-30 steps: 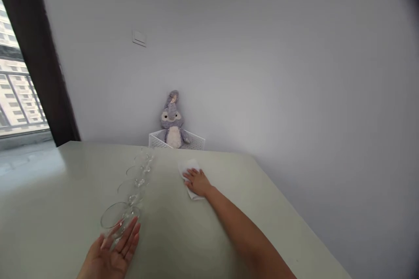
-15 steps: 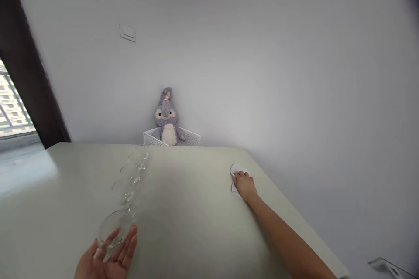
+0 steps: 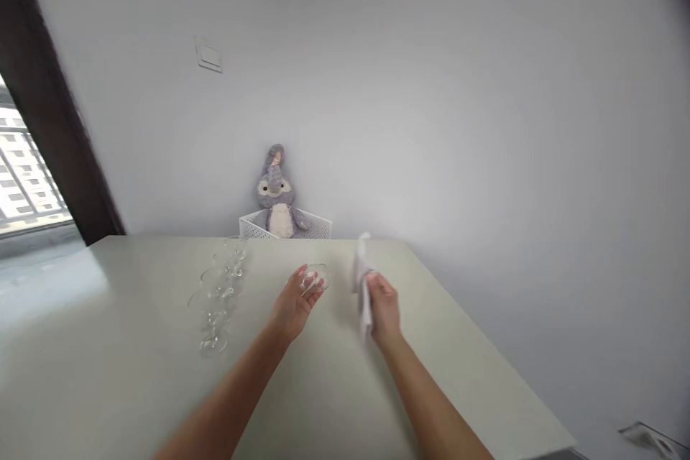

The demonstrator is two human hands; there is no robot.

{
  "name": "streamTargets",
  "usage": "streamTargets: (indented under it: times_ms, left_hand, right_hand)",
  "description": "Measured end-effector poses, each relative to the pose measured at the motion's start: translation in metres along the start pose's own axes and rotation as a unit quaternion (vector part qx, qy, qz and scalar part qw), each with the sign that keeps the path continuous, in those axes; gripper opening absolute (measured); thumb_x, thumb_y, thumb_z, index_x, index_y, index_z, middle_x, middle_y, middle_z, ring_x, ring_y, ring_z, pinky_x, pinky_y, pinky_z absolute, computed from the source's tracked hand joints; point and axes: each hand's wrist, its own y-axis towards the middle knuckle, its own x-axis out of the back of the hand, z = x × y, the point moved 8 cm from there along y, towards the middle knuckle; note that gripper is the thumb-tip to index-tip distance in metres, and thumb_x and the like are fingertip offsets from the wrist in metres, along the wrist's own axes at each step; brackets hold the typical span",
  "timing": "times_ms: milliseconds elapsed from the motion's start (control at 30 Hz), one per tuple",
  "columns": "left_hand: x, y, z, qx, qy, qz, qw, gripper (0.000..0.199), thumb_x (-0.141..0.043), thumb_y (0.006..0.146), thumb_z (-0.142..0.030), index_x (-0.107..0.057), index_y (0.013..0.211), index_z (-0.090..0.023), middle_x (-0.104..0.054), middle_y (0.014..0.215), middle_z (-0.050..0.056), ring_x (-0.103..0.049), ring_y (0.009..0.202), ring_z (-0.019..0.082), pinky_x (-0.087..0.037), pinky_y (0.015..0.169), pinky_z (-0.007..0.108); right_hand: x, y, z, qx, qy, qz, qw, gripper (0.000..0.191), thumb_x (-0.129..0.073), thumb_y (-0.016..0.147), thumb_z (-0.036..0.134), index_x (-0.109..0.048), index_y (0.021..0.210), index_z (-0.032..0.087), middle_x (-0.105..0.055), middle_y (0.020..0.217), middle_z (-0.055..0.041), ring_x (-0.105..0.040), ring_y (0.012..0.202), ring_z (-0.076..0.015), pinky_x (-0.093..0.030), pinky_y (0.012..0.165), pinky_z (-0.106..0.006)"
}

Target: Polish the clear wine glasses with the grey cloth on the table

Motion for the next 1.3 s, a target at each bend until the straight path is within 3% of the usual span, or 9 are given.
streamTargets:
  times_ms: [133, 333, 433, 633, 700, 867, 1000, 1133, 1300]
  left_hand:
    - [0.0, 0.006, -0.004, -0.073, 0.054, 0.008, 0.996, 0.038, -0.065, 0.068, -0.028, -0.052, 0.104, -0.024, -0.057, 0.105, 0.004, -0.059, 0.081, 0.014, -0.048, 0.074, 0.026]
    - [0.017, 0.007, 0.014, -0.078, 0.215, 0.058, 0.972, 0.048, -0.068, 0.065, -0.031, -0.052, 0.11, -0.022, -0.059, 0.096, 0.003, -0.057, 0.074, 0.012, -0.044, 0.065, 0.022]
    - [0.025, 0.006, 0.02, -0.061, 0.268, 0.081, 0.958, 0.052, -0.064, 0.069, -0.036, -0.048, 0.117, -0.022, -0.06, 0.091, 0.004, -0.055, 0.071, 0.013, -0.043, 0.061, 0.023]
    - [0.014, -0.004, 0.006, -0.047, 0.344, 0.173, 0.922, 0.057, -0.067, 0.066, -0.033, -0.05, 0.119, -0.022, -0.057, 0.108, 0.007, -0.05, 0.1, 0.02, -0.038, 0.088, 0.03]
    - [0.016, -0.002, 0.004, -0.055, 0.36, 0.166, 0.916, 0.055, -0.064, 0.069, -0.036, -0.049, 0.119, -0.021, -0.059, 0.102, 0.007, -0.052, 0.095, 0.019, -0.04, 0.086, 0.031]
    - [0.036, 0.01, 0.011, -0.029, 0.464, 0.084, 0.881, 0.048, -0.048, 0.076, -0.05, -0.055, 0.11, -0.017, -0.061, 0.083, 0.005, -0.055, 0.074, 0.017, -0.047, 0.066, 0.029]
    - [0.029, 0.004, 0.009, -0.033, 0.449, 0.122, 0.884, 0.046, -0.051, 0.075, -0.046, -0.052, 0.117, -0.025, -0.055, 0.114, 0.006, -0.052, 0.098, 0.02, -0.045, 0.077, 0.027]
    - [0.019, -0.005, 0.007, -0.045, 0.375, 0.174, 0.909, 0.057, -0.062, 0.07, -0.036, -0.044, 0.124, -0.026, -0.051, 0.12, 0.007, -0.05, 0.104, 0.02, -0.042, 0.085, 0.029]
    - [0.042, 0.011, 0.012, -0.039, 0.457, 0.081, 0.885, 0.051, -0.043, 0.078, -0.052, -0.056, 0.11, -0.016, -0.06, 0.072, 0.004, -0.054, 0.061, 0.014, -0.046, 0.055, 0.026]
  right_hand:
    - [-0.066, -0.026, 0.007, 0.082, -0.108, 0.15, 0.979, 0.031, -0.051, 0.078, 0.042, -0.06, 0.098, 0.02, -0.059, 0.089, -0.0035, -0.05, 0.085, -0.0173, -0.04, 0.078, -0.031]
    - [-0.092, -0.035, -0.055, -0.099, 0.068, 0.293, 0.948, 0.036, -0.058, 0.073, 0.045, -0.058, 0.096, 0.018, -0.061, 0.08, -0.0012, -0.054, 0.068, -0.0133, -0.043, 0.061, -0.024]
    - [-0.092, -0.038, -0.069, -0.194, 0.146, 0.304, 0.921, 0.033, -0.064, 0.069, 0.042, -0.058, 0.09, 0.016, -0.06, 0.065, -0.0003, -0.055, 0.057, -0.0129, -0.042, 0.054, -0.024]
    - [-0.085, -0.048, -0.081, -0.333, 0.25, 0.24, 0.877, 0.037, -0.06, 0.07, 0.045, -0.052, 0.093, 0.018, -0.053, 0.051, 0.0038, -0.046, 0.04, -0.0098, -0.038, 0.042, -0.022]
    - [-0.086, -0.052, -0.079, -0.297, 0.198, 0.27, 0.894, 0.035, -0.056, 0.073, 0.047, -0.052, 0.094, 0.019, -0.054, 0.052, 0.0029, -0.048, 0.042, -0.0111, -0.04, 0.045, -0.023]
    - [-0.08, -0.048, -0.066, -0.073, -0.071, 0.273, 0.956, 0.025, -0.064, 0.066, 0.042, -0.061, 0.078, 0.02, -0.062, 0.072, -0.0015, -0.054, 0.07, -0.0167, -0.043, 0.067, -0.028]
    - [-0.073, -0.041, -0.073, -0.144, 0.017, 0.237, 0.961, 0.031, -0.057, 0.071, 0.047, -0.059, 0.086, 0.02, -0.062, 0.074, -0.002, -0.054, 0.066, -0.0158, -0.043, 0.063, -0.028]
    - [-0.081, -0.054, -0.082, -0.27, 0.166, 0.252, 0.915, 0.04, -0.051, 0.074, 0.051, -0.053, 0.097, 0.019, -0.059, 0.065, -0.0015, -0.052, 0.051, -0.0142, -0.042, 0.051, -0.027]
    - [-0.084, -0.06, -0.071, -0.092, -0.061, 0.278, 0.954, 0.029, -0.064, 0.064, 0.042, -0.06, 0.082, 0.02, -0.061, 0.076, -0.0035, -0.056, 0.075, -0.02, -0.043, 0.067, -0.03]
